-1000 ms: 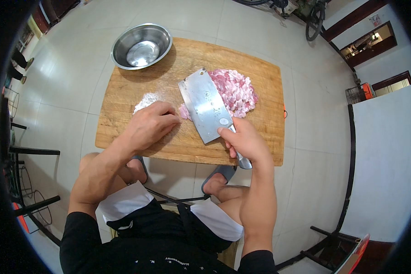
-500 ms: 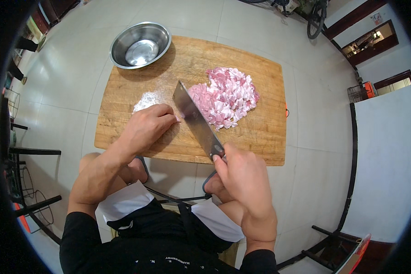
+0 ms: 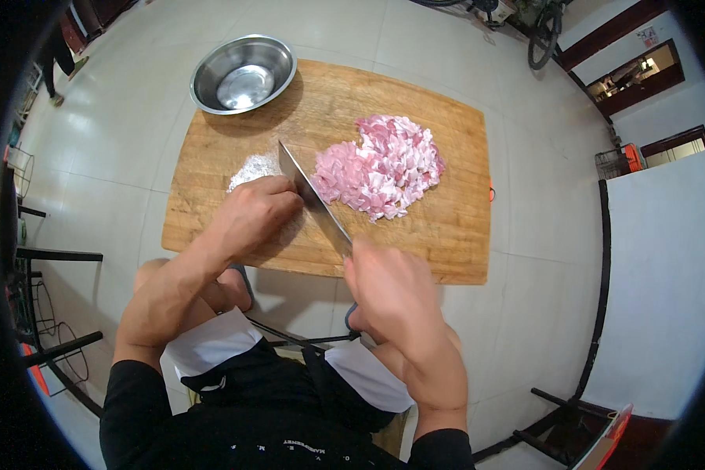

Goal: The person is sitting on the floor and using a cleaver to chop a piece of raw meat into small pieces on a wooden cutting board. The chopped meat accumulates on the board throughout the clip.

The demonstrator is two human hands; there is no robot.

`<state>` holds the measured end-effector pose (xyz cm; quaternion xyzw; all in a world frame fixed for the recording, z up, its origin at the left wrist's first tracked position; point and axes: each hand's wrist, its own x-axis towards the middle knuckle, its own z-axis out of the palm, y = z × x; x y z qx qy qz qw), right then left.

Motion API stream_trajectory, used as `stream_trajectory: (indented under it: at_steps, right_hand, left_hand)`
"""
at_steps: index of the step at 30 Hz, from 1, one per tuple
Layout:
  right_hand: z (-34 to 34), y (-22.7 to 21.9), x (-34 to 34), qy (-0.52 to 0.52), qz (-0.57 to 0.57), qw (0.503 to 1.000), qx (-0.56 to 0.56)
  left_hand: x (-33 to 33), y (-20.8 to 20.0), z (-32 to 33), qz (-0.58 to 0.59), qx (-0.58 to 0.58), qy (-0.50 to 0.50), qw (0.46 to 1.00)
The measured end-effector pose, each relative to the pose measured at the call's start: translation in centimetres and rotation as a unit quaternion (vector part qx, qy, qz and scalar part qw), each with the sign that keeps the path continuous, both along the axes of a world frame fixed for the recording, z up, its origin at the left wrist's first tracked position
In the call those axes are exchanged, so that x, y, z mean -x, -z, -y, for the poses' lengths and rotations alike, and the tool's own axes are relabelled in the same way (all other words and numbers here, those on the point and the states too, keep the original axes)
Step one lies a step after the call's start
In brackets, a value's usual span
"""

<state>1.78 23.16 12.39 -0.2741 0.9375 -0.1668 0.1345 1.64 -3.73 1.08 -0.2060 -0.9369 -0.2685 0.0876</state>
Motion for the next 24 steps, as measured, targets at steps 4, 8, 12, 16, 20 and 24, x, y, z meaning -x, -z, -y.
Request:
stream_trajectory:
  at_steps: [4,8,12,16,20,24]
  right_hand:
    - [2.6,1.4,1.5,0.017,0.008,1.000,-0.013]
    - [2.8,3.3,3.5,0.007,-0.015,1.000,0.005]
    - [1.3,3.7,6.3,0.082,0.179,0.976,0.089]
    - [0.0,5.3,8.1,0.141,0.362,0.903,0.185]
    - [-1.5,5.0,8.6,0.152,0.380,0.890,0.199]
    - [-3.4,4.4,8.9,0.186,0.353,0.897,0.187]
  left_hand:
    - [-0.5,0.0,0.2,0.005,-0.007,0.005,1.000]
    - [-0.6,0.0,-0.2,-0.009,-0.021,0.020,1.000]
    - [-0.4,0.6,-0.9,-0.054,-0.021,0.027,0.998]
    - [-0.3,0.7,-0.8,-0.051,-0.037,0.018,0.998]
    - [0.0,0.6,-0.9,-0.051,-0.061,-0.020,0.997]
    - [0.3,0.2,-1.3,-0.044,-0.050,-0.058,0.996]
